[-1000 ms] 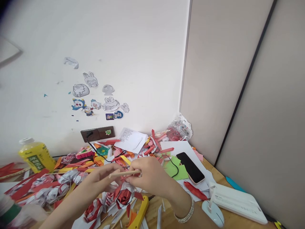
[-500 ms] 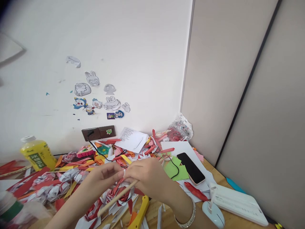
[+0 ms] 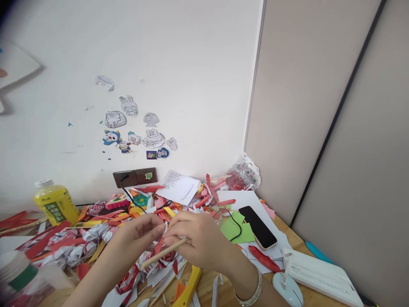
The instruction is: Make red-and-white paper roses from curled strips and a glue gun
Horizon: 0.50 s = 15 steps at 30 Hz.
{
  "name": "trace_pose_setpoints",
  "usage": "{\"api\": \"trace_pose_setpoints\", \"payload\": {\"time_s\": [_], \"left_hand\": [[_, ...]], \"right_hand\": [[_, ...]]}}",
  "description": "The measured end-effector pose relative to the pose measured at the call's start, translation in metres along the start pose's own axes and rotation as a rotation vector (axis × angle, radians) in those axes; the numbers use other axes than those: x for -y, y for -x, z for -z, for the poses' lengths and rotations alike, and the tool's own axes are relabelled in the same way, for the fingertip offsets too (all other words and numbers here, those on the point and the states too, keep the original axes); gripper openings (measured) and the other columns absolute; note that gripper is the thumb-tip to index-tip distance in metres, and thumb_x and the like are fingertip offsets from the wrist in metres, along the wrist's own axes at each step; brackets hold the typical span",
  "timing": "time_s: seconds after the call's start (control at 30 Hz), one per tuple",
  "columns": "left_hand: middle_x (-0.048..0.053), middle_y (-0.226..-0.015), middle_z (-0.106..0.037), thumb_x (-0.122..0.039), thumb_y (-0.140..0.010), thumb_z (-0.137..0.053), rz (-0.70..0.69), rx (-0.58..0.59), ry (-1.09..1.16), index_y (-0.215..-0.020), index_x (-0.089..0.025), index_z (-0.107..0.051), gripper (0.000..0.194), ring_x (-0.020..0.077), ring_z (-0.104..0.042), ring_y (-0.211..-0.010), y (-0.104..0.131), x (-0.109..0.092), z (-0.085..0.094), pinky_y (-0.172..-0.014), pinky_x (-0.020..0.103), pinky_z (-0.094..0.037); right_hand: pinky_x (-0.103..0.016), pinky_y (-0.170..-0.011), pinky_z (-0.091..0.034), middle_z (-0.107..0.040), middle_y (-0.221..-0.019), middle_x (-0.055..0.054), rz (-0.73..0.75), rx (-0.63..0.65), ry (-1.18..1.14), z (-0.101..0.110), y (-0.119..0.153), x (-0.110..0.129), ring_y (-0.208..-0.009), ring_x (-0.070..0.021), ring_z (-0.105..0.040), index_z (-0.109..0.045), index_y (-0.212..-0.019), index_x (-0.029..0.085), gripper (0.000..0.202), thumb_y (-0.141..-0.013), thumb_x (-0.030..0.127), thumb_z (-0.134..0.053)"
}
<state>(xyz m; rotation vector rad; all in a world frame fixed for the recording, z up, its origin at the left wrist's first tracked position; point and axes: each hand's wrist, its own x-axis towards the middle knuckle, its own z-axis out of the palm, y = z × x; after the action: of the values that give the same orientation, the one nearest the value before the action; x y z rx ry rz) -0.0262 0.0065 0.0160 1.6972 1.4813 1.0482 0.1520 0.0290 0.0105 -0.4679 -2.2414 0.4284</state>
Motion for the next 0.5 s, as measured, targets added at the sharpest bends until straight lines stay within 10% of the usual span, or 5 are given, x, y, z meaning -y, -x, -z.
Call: {"api": "trace_pose_setpoints", "payload": {"time_s": [0.2, 0.33, 0.5], "left_hand": [[-0.004, -0.058, -0.050, -0.043, -0.077, -0.053, -0.057, -0.042, 0.044, -0.065, -0.020, -0.055, 0.025, 0.0140, -0.046, -0.056, 0.001, 0.003, 0.003, -0.053, 0.025, -0.038], [-0.004, -0.063, -0.051, -0.043, -0.080, -0.053, -0.093, -0.096, 0.106, -0.069, -0.021, -0.055, 0.024, 0.0138, -0.049, -0.060, 0.002, 0.003, 0.004, -0.055, 0.024, -0.042], [-0.003, -0.064, -0.055, -0.040, -0.080, -0.054, -0.128, -0.153, 0.109, -0.069, -0.021, -0.056, 0.022, 0.0138, -0.054, -0.061, 0.001, -0.001, -0.002, -0.058, 0.024, -0.045]], "right_hand": [[-0.027, -0.072, -0.048, -0.067, -0.091, -0.005, 0.004, -0.093, -0.055, 0.004, 0.000, -0.001, -0.079, -0.0152, -0.062, -0.070, -0.089, 0.019, 0.024, -0.092, 0.024, -0.047], [-0.026, -0.066, -0.048, -0.066, -0.088, -0.004, -0.314, -0.361, -0.116, 0.005, -0.002, -0.006, -0.080, -0.0171, -0.061, -0.068, -0.088, 0.019, 0.012, -0.083, 0.021, -0.056], [-0.026, -0.059, -0.045, -0.068, -0.083, -0.003, -0.575, -0.300, -0.290, 0.002, -0.003, -0.010, -0.070, -0.0162, -0.060, -0.068, -0.089, 0.018, 0.016, -0.076, 0.025, -0.064]]}}
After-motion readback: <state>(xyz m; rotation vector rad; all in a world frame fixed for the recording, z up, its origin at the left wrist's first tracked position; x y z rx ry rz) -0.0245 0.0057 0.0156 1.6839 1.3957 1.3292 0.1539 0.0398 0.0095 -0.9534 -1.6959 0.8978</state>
